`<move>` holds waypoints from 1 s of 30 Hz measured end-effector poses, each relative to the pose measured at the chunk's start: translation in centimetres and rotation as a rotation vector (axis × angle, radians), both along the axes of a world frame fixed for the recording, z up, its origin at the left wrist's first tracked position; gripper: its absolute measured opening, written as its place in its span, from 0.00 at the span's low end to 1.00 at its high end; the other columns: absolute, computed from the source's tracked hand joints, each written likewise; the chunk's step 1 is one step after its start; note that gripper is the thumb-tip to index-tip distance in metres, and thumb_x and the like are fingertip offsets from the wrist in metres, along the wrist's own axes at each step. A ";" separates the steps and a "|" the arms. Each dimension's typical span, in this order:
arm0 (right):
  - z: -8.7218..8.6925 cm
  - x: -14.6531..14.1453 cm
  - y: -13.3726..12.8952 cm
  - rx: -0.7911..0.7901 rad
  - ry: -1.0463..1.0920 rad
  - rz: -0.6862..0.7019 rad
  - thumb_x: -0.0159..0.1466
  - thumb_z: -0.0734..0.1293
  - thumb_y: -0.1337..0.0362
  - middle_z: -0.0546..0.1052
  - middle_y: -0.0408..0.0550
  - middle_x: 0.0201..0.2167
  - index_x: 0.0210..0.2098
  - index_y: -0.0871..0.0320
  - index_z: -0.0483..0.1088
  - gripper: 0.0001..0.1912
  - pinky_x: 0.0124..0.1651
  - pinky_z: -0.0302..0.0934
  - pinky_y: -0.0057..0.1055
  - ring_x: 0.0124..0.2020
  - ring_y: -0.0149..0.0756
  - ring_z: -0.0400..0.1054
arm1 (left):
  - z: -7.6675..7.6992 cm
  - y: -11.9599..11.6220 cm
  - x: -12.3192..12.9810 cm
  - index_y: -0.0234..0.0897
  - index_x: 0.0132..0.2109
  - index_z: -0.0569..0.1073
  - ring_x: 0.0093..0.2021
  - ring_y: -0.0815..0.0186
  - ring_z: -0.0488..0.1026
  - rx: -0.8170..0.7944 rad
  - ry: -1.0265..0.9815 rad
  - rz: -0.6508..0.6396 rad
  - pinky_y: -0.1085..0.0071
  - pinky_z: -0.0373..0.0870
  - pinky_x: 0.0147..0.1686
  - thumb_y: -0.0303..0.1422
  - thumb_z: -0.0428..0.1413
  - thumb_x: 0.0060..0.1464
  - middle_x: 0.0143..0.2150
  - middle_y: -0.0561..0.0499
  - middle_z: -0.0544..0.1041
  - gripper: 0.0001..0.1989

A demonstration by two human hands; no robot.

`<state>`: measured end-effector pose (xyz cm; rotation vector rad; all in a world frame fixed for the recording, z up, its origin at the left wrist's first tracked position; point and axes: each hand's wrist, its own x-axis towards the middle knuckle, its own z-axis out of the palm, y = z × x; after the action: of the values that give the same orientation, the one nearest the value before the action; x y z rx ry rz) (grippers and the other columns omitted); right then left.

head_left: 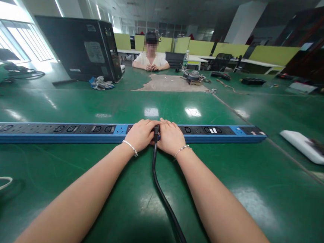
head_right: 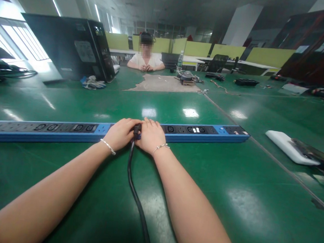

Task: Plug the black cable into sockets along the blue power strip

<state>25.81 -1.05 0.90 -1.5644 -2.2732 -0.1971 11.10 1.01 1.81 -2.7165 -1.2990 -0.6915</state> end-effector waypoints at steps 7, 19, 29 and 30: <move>-0.1 -0.1 -0.1 0.032 0.019 0.010 0.56 0.64 0.54 0.66 0.61 0.56 0.53 0.68 0.62 0.31 0.60 0.48 0.43 0.57 0.47 0.58 | -0.5 -0.4 -0.1 0.37 0.52 0.67 0.46 0.61 0.68 0.037 -0.042 0.004 0.63 0.64 0.49 0.29 0.44 0.57 0.46 0.47 0.74 0.17; -0.1 -0.2 -0.1 0.058 0.032 0.010 0.56 0.63 0.56 0.68 0.61 0.54 0.52 0.69 0.64 0.29 0.59 0.48 0.42 0.55 0.47 0.60 | -0.6 -0.4 0.3 0.34 0.52 0.66 0.47 0.59 0.68 0.063 -0.019 0.024 0.62 0.64 0.49 0.28 0.42 0.57 0.47 0.43 0.74 0.17; -0.1 -0.1 -0.1 0.084 0.045 0.025 0.56 0.64 0.56 0.71 0.59 0.49 0.49 0.65 0.65 0.25 0.56 0.50 0.40 0.51 0.45 0.63 | -0.6 -0.6 0.3 0.33 0.52 0.67 0.47 0.58 0.68 0.038 -0.063 0.030 0.60 0.64 0.49 0.28 0.43 0.57 0.46 0.42 0.74 0.17; -0.1 -0.1 -0.1 0.081 0.045 0.028 0.55 0.64 0.55 0.72 0.59 0.49 0.49 0.65 0.65 0.26 0.56 0.50 0.40 0.51 0.45 0.63 | -0.5 -0.6 0.4 0.34 0.51 0.67 0.47 0.59 0.68 0.031 -0.100 0.031 0.60 0.64 0.50 0.27 0.43 0.57 0.46 0.42 0.73 0.17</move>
<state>25.68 -1.12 0.76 -1.4807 -2.2226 -0.2409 11.46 0.42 1.31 -2.6634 -1.3359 -0.8464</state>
